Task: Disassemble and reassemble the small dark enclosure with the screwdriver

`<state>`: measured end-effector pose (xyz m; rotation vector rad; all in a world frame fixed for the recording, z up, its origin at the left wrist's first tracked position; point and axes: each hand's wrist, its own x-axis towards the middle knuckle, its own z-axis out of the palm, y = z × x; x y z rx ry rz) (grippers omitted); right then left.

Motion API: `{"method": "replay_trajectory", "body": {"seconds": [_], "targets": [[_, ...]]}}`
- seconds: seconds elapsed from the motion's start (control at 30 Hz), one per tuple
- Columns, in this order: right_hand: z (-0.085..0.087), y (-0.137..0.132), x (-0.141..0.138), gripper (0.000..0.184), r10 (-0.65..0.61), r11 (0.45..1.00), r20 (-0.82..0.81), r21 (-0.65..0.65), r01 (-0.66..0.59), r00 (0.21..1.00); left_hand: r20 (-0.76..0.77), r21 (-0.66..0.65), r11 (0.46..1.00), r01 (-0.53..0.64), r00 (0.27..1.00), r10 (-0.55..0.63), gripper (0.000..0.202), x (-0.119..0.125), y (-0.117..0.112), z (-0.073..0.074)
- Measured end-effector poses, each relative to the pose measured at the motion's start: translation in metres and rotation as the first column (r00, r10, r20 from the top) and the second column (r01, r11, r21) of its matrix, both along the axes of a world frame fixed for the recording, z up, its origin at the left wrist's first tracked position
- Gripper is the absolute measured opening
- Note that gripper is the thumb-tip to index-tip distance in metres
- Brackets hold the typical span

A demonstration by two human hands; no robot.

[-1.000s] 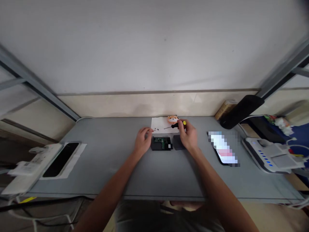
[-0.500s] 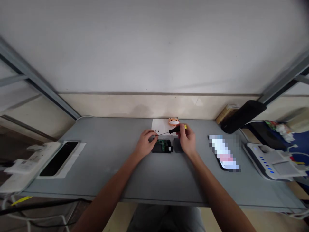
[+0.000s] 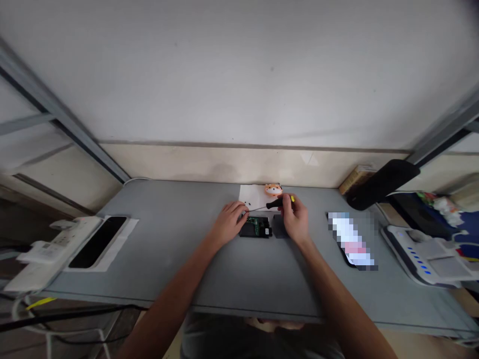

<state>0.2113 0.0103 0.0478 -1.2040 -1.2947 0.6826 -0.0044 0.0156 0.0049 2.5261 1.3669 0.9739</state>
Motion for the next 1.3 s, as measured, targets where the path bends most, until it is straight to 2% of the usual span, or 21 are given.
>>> {"method": "replay_trajectory", "body": {"seconds": [0.13, 0.37, 0.67, 0.77, 0.9, 1.07, 1.3], "targets": [[-0.002, 0.001, 0.001, 0.057, -0.012, 1.0, 0.011, -0.007, 0.012, 1.0, 0.054, -0.004, 1.0, 0.002, 0.999, -0.001, 0.016, 0.001, 0.001, -0.001], [-0.004, 0.002, 0.002, 0.061, -0.008, 0.999, 0.002, -0.034, 0.008, 1.0, 0.055, -0.039, 0.999, -0.007, 0.998, 0.009, 0.013, 0.0, 0.001, -0.002], [0.001, 0.0, 0.001, 0.057, -0.006, 1.0, -0.002, -0.023, 0.006, 1.0, 0.052, -0.037, 0.997, 0.063, 0.997, -0.062, 0.011, -0.001, -0.002, 0.001], [-0.002, 0.0, 0.001, 0.056, 0.008, 1.0, 0.011, -0.025, -0.008, 1.0, 0.08, -0.018, 1.0, 0.009, 0.997, -0.008, 0.011, -0.005, -0.001, 0.003], [-0.007, 0.001, 0.002, 0.054, 0.024, 0.999, 0.062, -0.037, -0.022, 0.998, 0.066, -0.084, 0.995, -0.047, 0.996, 0.053, 0.016, -0.011, 0.002, 0.003], [-0.01, 0.002, 0.002, 0.057, 0.034, 0.997, 0.089, -0.065, -0.029, 0.995, 0.003, -0.183, 0.983, 0.031, 1.0, -0.031, 0.02, -0.009, 0.003, 0.002], [-0.01, 0.003, 0.001, 0.063, 0.046, 0.996, 0.076, -0.082, -0.04, 0.996, -0.001, -0.146, 0.987, 0.062, 0.998, -0.063, 0.02, -0.004, 0.001, 0.002]]}}
